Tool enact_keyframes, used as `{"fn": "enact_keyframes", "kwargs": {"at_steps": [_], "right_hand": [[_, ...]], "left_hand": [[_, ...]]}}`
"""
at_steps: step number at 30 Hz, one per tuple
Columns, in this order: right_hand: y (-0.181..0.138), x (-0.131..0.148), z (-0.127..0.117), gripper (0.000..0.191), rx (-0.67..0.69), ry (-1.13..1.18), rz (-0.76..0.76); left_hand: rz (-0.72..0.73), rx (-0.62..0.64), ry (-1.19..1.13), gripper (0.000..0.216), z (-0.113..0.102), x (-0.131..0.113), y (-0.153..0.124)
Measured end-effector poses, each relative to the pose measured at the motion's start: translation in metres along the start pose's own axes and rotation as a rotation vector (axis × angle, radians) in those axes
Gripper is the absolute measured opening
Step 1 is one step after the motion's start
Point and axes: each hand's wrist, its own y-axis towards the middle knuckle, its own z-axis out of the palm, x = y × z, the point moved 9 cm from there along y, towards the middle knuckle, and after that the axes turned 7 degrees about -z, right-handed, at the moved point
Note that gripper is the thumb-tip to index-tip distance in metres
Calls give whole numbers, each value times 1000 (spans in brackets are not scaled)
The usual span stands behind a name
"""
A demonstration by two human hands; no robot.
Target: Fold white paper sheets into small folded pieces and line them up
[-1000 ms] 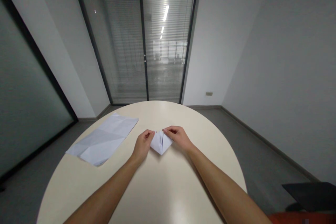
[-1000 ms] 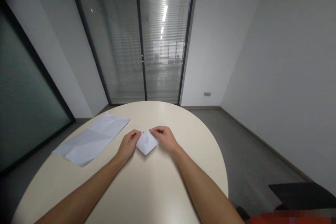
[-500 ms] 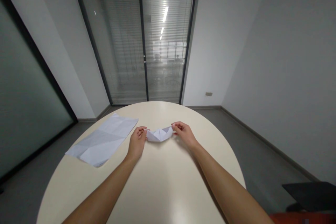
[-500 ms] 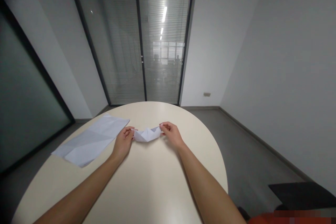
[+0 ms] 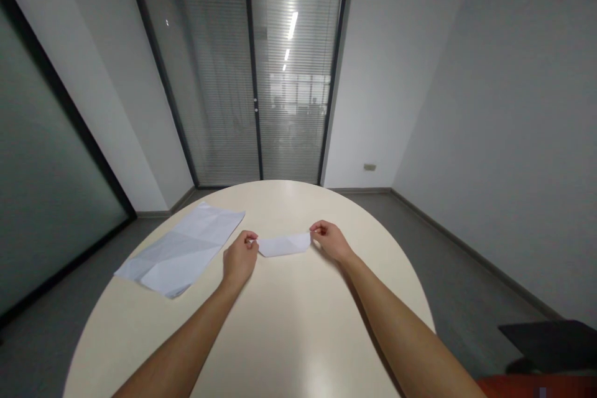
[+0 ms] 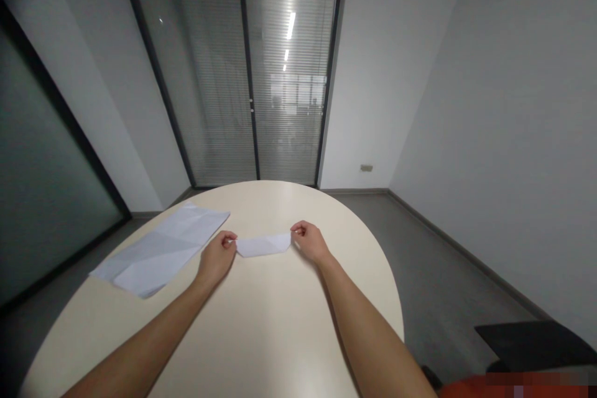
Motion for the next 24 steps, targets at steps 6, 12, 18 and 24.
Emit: {"fn": "enact_keyframes", "kwargs": {"at_steps": [6, 12, 18, 24], "right_hand": [[-5, 9, 6, 20, 84, -284, -39], [-6, 17, 6, 22, 94, -408, -24], [-11, 60, 11, 32, 91, -704, -138], [-38, 97, 79, 53, 424, -557, -345]], "left_hand": [[474, 75, 429, 32, 17, -50, -30], [580, 434, 528, 46, 60, -48, -60], [495, 551, 607, 54, 69, -37, -64], [492, 528, 651, 60, 73, -34, -63]]}}
